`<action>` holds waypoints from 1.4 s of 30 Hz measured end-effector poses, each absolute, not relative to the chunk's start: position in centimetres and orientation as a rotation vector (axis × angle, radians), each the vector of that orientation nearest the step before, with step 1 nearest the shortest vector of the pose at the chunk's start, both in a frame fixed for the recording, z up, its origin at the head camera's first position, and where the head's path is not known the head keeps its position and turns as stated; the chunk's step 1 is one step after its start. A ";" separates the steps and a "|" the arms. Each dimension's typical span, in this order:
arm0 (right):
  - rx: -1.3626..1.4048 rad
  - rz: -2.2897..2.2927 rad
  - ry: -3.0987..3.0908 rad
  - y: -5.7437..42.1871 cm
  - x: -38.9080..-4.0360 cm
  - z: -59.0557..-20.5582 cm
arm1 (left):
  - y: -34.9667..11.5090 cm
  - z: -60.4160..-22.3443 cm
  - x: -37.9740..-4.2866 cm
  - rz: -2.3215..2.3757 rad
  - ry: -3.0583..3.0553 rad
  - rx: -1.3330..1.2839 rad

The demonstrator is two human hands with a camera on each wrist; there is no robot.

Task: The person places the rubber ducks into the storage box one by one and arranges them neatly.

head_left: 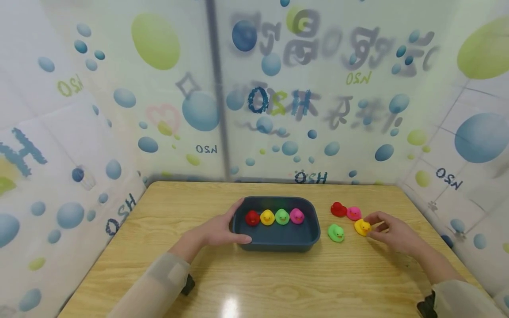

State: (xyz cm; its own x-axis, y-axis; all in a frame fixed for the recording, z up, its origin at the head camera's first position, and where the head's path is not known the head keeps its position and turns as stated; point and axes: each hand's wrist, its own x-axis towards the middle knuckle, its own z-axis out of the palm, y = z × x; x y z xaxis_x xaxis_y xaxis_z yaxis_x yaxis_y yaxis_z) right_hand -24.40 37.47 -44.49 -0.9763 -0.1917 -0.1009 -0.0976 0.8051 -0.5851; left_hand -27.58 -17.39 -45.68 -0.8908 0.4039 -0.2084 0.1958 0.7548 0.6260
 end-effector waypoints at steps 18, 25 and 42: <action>-0.194 -0.873 2.864 36.9 -23.9 -44.7 | -17.3 -45.5 -27.5 0.896 2.616 0.447; -0.241 -0.889 2.900 36.3 -23.2 -44.5 | -17.2 -45.5 -27.5 0.893 2.617 0.441; -0.585 -1.209 2.981 29.7 -22.1 -42.6 | -17.3 -45.6 -27.6 0.895 2.619 0.452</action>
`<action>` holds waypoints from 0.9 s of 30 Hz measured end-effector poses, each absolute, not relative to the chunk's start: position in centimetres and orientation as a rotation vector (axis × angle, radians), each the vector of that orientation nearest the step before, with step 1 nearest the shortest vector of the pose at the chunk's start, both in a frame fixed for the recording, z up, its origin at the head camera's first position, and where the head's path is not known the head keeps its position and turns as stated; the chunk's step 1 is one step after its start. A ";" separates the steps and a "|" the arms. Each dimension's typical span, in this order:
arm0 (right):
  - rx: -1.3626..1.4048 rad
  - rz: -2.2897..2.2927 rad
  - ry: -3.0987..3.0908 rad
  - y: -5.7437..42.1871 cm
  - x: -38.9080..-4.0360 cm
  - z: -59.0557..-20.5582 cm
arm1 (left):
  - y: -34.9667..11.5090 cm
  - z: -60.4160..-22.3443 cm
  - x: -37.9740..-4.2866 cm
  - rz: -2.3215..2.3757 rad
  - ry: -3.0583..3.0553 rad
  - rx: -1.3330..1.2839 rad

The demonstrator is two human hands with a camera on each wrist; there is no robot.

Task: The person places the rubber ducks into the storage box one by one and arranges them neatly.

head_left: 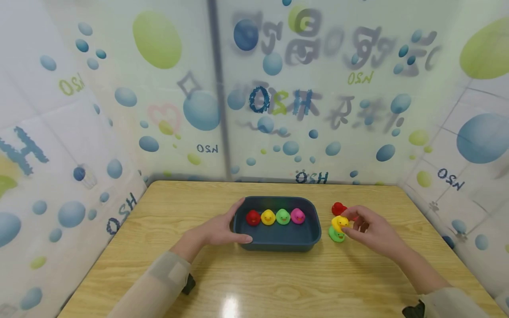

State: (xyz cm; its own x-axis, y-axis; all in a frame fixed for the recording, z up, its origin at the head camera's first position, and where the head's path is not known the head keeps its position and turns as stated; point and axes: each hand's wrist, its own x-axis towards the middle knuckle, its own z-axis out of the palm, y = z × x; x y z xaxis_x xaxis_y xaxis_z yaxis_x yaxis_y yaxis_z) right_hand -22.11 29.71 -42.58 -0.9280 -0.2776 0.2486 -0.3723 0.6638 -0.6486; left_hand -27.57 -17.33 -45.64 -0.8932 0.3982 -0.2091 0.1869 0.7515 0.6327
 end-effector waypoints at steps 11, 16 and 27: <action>0.717 1.236 -2.696 24.1 -23.2 -42.1 | -17.5 -45.8 -27.7 0.896 2.621 0.465; 0.780 1.281 -2.721 21.4 -23.8 -41.9 | -17.5 -45.8 -27.7 0.897 2.619 0.468; 0.956 1.281 -2.790 15.4 -25.5 -42.3 | -17.4 -45.6 -27.5 0.895 2.613 0.451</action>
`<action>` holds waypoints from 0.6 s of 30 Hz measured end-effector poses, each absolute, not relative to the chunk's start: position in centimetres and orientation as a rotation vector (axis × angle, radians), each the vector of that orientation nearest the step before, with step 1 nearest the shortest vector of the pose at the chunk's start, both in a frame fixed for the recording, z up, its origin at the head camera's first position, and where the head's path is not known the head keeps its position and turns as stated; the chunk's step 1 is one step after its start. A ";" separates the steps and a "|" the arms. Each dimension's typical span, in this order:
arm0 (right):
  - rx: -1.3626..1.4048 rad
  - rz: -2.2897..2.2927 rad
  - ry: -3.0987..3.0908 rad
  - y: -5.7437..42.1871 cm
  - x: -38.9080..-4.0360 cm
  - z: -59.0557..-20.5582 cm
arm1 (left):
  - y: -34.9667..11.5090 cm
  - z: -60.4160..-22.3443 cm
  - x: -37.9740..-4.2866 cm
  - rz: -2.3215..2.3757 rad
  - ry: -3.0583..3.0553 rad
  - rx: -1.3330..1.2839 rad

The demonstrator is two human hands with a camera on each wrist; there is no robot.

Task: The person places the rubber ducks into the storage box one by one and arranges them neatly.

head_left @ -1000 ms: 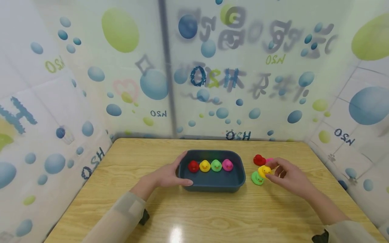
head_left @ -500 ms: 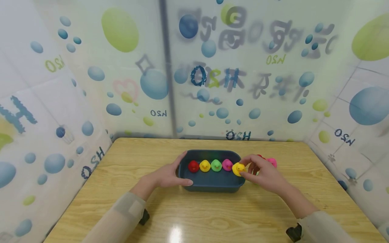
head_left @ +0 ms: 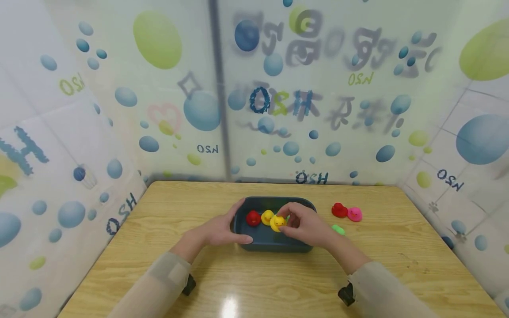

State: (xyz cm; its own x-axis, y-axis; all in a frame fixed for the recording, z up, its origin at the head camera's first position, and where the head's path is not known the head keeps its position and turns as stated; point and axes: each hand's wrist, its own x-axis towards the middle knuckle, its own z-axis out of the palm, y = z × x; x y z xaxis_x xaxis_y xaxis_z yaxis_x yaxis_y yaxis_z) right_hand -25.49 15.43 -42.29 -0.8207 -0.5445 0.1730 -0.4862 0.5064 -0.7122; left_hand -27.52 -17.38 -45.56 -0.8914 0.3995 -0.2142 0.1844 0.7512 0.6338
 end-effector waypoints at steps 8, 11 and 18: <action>-0.838 -1.147 2.583 12.0 -26.4 -42.8 | -17.4 -45.5 -27.4 0.906 2.618 0.468; -0.813 -1.116 2.564 10.9 -26.8 -43.2 | -17.5 -45.6 -27.4 0.915 2.615 0.484; -0.836 -1.061 2.533 9.1 -27.3 -44.0 | -17.6 -45.6 -27.5 0.938 2.606 0.509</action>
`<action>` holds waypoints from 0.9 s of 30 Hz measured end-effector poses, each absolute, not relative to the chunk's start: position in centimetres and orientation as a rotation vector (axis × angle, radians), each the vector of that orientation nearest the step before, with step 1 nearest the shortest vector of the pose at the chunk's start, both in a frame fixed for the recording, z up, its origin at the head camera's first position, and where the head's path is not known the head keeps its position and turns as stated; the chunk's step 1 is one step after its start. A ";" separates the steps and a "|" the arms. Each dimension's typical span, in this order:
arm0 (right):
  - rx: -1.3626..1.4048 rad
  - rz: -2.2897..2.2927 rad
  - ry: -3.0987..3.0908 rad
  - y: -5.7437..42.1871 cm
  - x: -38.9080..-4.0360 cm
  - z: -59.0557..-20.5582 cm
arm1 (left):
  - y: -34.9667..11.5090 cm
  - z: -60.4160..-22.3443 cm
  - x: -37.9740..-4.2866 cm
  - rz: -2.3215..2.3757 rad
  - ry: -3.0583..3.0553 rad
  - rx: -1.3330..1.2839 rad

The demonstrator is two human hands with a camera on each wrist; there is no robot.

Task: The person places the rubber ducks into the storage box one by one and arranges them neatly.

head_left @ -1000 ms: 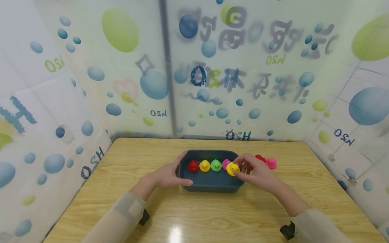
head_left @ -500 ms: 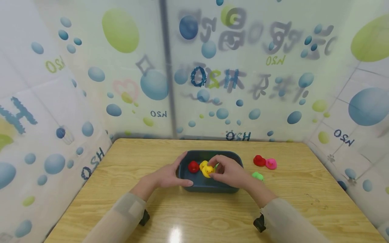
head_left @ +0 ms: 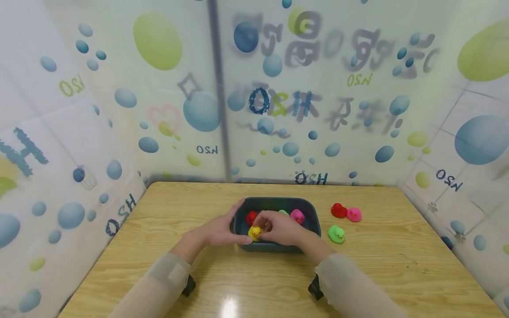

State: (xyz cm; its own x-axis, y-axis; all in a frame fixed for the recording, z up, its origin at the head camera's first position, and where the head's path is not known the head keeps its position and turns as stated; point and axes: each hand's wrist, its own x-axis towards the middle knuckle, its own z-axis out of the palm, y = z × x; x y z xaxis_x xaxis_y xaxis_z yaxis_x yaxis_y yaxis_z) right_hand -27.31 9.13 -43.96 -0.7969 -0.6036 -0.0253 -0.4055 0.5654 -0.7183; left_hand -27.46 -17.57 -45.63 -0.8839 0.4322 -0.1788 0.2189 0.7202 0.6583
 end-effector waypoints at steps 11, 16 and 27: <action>-0.774 -1.066 2.544 7.9 -28.2 -44.9 | -17.5 -45.6 -27.5 0.943 2.602 0.516; -0.754 -1.092 2.533 7.8 -28.4 -45.1 | -17.6 -45.6 -27.5 0.945 2.601 0.518; -0.739 -1.097 2.548 7.6 -28.6 -45.3 | -17.6 -45.7 -27.6 0.926 2.605 0.513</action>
State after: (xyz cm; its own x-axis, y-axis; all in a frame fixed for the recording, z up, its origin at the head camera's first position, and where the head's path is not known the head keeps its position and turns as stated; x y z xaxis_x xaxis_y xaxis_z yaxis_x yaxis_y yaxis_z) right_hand -28.57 7.59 -45.30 -0.8334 -0.5509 -0.0445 -0.3463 0.5832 -0.7348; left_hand -27.55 -17.59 -45.66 -0.8815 0.4355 -0.1825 0.2226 0.7241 0.6528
